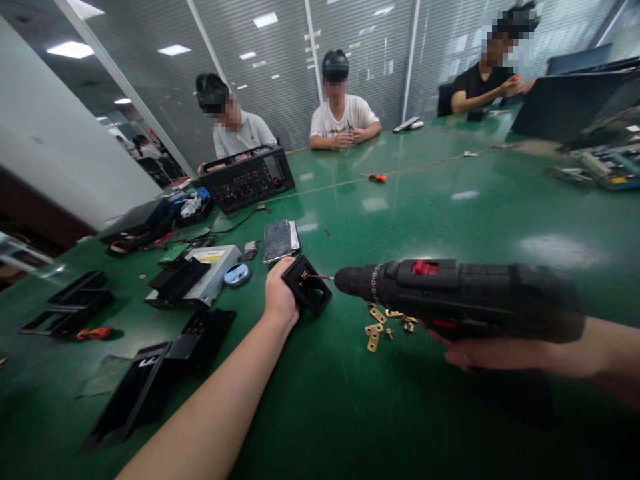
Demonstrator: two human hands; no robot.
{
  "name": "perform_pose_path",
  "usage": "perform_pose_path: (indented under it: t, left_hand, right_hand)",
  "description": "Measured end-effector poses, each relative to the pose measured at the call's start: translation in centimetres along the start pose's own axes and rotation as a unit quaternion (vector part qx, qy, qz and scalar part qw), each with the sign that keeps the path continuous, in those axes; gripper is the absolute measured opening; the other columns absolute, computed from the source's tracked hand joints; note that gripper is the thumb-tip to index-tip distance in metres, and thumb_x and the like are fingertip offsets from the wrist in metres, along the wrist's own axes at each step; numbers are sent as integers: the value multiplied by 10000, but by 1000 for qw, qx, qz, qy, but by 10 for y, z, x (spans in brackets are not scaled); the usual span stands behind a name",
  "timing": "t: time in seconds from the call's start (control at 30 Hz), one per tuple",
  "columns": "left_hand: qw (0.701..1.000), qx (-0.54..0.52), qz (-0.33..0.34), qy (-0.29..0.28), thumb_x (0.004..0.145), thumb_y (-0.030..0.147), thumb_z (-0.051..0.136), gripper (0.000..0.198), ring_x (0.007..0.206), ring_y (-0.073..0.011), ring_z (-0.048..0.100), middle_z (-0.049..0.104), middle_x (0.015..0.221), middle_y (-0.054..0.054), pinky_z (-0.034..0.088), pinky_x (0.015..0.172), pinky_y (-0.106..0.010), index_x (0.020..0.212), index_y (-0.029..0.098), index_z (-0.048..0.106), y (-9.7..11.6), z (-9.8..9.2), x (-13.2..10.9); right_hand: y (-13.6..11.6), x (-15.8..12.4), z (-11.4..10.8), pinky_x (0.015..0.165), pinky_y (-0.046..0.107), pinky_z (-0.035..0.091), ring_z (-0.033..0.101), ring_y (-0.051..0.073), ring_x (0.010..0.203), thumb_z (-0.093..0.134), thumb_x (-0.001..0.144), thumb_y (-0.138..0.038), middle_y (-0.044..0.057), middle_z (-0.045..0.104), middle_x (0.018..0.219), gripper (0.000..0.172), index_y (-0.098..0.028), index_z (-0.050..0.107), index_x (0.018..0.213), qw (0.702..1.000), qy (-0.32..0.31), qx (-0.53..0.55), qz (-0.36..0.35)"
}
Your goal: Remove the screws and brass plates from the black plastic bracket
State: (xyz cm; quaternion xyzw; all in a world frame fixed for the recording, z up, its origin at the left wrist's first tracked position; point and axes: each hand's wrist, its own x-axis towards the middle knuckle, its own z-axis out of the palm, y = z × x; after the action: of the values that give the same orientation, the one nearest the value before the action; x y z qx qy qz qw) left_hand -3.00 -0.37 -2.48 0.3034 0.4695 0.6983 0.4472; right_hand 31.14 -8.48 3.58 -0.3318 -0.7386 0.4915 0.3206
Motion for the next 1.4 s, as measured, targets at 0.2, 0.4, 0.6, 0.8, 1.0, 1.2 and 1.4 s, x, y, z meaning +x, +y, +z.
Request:
perform_pose_path:
  t: [0.2, 0.4, 0.6, 0.8, 1.0, 1.2, 1.4]
  left_hand:
    - [1000, 3, 2, 5, 732, 386, 839, 233, 644, -175, 612, 631, 696, 23, 490, 660, -295, 731, 232, 665, -1, 1, 2]
    - [1000, 4, 0, -3, 710, 374, 821, 209, 645, -173, 601, 625, 685, 16, 488, 653, -292, 715, 226, 674, 0, 1, 0]
    - [1000, 4, -2, 2, 702, 384, 834, 228, 649, -176, 615, 631, 687, 20, 498, 658, -292, 725, 230, 668, 1, 2, -1]
    - [1000, 8, 3, -8, 702, 393, 837, 229, 643, -170, 605, 636, 680, 17, 511, 646, -287, 701, 226, 680, 1, 0, 0]
    - [1000, 17, 7, -5, 662, 413, 839, 253, 649, -168, 602, 631, 675, 21, 493, 644, -283, 688, 224, 673, 1, 2, -1]
    - [1000, 14, -4, 2, 660, 421, 835, 261, 657, -175, 611, 637, 688, 16, 492, 655, -290, 709, 225, 670, 2, 2, -1]
    - [1000, 20, -13, 0, 639, 431, 831, 262, 653, -173, 597, 626, 682, 9, 495, 633, -289, 692, 224, 680, 4, 2, -1]
  right_hand:
    - [5, -2, -2, 616, 287, 685, 760, 223, 716, 979, 850, -392, -7, 800, 839, 406, -394, 903, 1249, 1000, -6, -9, -15]
    - [2, -3, 3, 845, 368, 731, 757, 221, 739, 987, 847, -392, -7, 833, 917, 625, -417, 826, 1450, 1000, 21, 14, -5]
    - [-5, -4, 6, 745, 285, 676, 742, 190, 768, 992, 799, -389, -40, 800, 865, 307, -366, 892, 1089, 999, 31, 21, 29]
    - [0, -6, 2, 673, 268, 657, 733, 188, 741, 990, 844, -398, -29, 787, 854, 263, -370, 888, 1086, 998, 6, 30, 45]
    - [8, -3, -1, 867, 352, 737, 747, 208, 729, 954, 911, -474, -29, 786, 845, 668, -422, 766, 1549, 999, -5, -29, -18]
    - [30, -1, -12, 1007, 354, 742, 880, 251, 1113, 950, 928, -319, -23, 839, 1492, 899, -542, 558, 1706, 990, -30, -53, -124]
    - [50, -4, -19, 803, 260, 756, 898, 222, 898, 969, 868, -215, -26, 922, 1113, 763, -421, 722, 1560, 987, -30, -57, -150]
